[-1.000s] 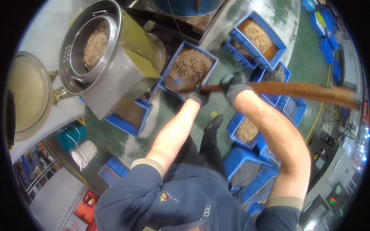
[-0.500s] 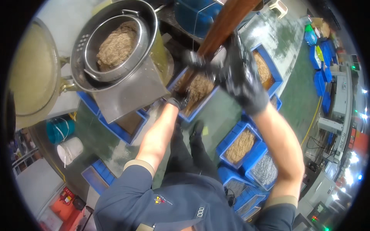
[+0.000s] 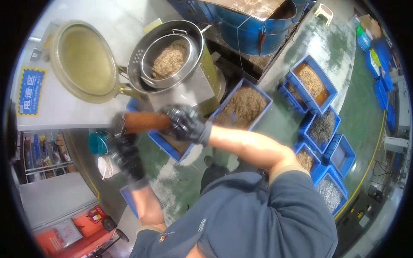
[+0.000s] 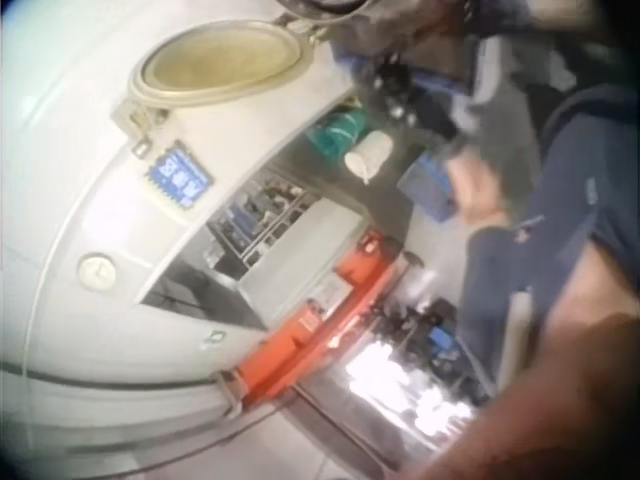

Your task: Transferring dry materials from storage bins into a processing machine using a long-handled scoop and moving the bins.

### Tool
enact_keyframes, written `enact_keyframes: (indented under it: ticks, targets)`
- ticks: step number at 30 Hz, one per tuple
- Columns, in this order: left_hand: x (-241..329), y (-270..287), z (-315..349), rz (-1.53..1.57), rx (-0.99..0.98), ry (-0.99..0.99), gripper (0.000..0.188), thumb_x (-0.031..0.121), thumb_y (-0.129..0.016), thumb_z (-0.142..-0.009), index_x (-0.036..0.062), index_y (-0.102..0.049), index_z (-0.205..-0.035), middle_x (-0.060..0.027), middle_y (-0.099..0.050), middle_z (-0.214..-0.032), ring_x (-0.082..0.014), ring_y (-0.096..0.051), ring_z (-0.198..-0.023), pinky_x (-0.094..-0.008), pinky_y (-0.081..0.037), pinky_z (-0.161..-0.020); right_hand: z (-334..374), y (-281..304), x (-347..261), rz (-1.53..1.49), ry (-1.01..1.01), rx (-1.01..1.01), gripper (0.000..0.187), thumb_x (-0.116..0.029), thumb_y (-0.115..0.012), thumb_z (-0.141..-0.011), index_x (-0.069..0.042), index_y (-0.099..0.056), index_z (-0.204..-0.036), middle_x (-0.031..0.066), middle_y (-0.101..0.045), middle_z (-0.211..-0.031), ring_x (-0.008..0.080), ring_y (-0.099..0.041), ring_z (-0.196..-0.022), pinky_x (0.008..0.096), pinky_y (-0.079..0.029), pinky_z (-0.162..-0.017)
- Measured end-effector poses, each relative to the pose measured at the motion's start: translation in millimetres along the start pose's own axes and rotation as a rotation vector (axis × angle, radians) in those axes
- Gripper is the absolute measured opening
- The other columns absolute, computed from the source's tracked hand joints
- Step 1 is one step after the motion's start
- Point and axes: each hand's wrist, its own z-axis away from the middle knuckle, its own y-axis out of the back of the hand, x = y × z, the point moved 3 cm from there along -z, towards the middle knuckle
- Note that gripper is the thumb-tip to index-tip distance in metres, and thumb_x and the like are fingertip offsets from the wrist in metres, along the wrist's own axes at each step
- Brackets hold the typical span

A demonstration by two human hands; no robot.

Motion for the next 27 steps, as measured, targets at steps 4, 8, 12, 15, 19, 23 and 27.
enact_keyframes:
  ticks: [4, 8, 12, 15, 19, 23, 27]
  targets:
    - [92, 40, 22, 0.113, 0.067, -0.33, 0.044, 0.011, -0.048, -0.091, -0.0081, -0.048, -0.131, -0.0154, -0.063, -0.106, -0.0244, -0.061, -0.098, -0.0313, -0.047, -0.091, 23, -73, -35, 0.018, 0.093, -0.259, 0.05, -0.025, -0.077, -0.068, -0.009, -0.062, -0.113, 0.0131, -0.066, -0.092, 0.0349, -0.064, -0.086, 0.0448, -0.052, -0.076]
    - [47, 115, 37, 0.018, -0.23, -0.122, 0.039, 0.022, -0.051, -0.097, -0.0063, -0.057, -0.122, -0.0134, -0.066, -0.098, -0.0217, -0.064, -0.092, -0.0355, -0.052, -0.082, 67, -158, -59, 0.005, 0.21, -0.311, 0.042, -0.02, -0.073, -0.069, -0.01, -0.06, -0.108, 0.0134, -0.062, -0.089, 0.0339, -0.062, -0.083, 0.0457, -0.049, -0.069]
    - [-4, 186, 53, -0.349, -0.124, 0.036, 0.025, 0.016, -0.052, -0.095, -0.0013, -0.066, -0.107, -0.011, -0.071, -0.088, -0.019, -0.066, -0.081, -0.0357, -0.052, -0.075, 117, -258, -39, 0.041, 0.214, -0.313, 0.041, -0.022, -0.07, -0.07, -0.01, -0.061, -0.108, 0.0131, -0.061, -0.087, 0.0336, -0.06, -0.081, 0.0464, -0.048, -0.068]
    - [-74, 248, 56, -0.779, -0.247, 0.077, 0.027, 0.023, -0.055, -0.096, 0.0012, -0.068, -0.104, -0.0127, -0.071, -0.084, -0.0202, -0.068, -0.077, -0.0345, -0.052, -0.07, 140, -310, -19, 0.074, 0.133, -0.443, 0.036, -0.02, -0.069, -0.071, -0.011, -0.062, -0.105, 0.0133, -0.063, -0.088, 0.0354, -0.061, -0.082, 0.0467, -0.048, -0.07]
    - [-143, 305, 74, -0.961, -0.325, 0.242, 0.029, 0.028, -0.054, -0.096, 0.0054, -0.071, -0.095, -0.015, -0.07, -0.078, -0.0282, -0.068, -0.07, -0.0398, -0.051, -0.065, 159, -348, -23, 0.055, 0.031, -0.592, 0.027, -0.018, -0.069, -0.074, -0.013, -0.064, -0.1, 0.0133, -0.065, -0.089, 0.0377, -0.061, -0.083, 0.0474, -0.048, -0.072]
    - [-205, 325, 90, -1.166, -0.31, 0.051, 0.031, 0.029, -0.049, -0.095, 0.0076, -0.062, -0.077, -0.0173, -0.064, -0.07, -0.0368, -0.061, -0.06, -0.0475, -0.046, -0.053, 158, -341, -21, 0.145, -0.114, -0.837, 0.025, -0.022, -0.069, -0.077, -0.012, -0.064, -0.099, 0.016, -0.065, -0.088, 0.0392, -0.061, -0.084, 0.0468, -0.049, -0.074]
    - [-217, 293, 99, -1.141, -0.267, -0.372, 0.025, 0.02, -0.048, -0.093, 0.0109, -0.061, -0.073, -0.0125, -0.061, -0.066, -0.0321, -0.06, -0.056, -0.0445, -0.048, -0.052, 189, -292, 10, 0.082, -0.413, -0.725, 0.034, -0.031, -0.069, -0.081, -0.011, -0.066, -0.107, 0.0161, -0.066, -0.092, 0.0361, -0.064, -0.088, 0.0436, -0.051, -0.079]
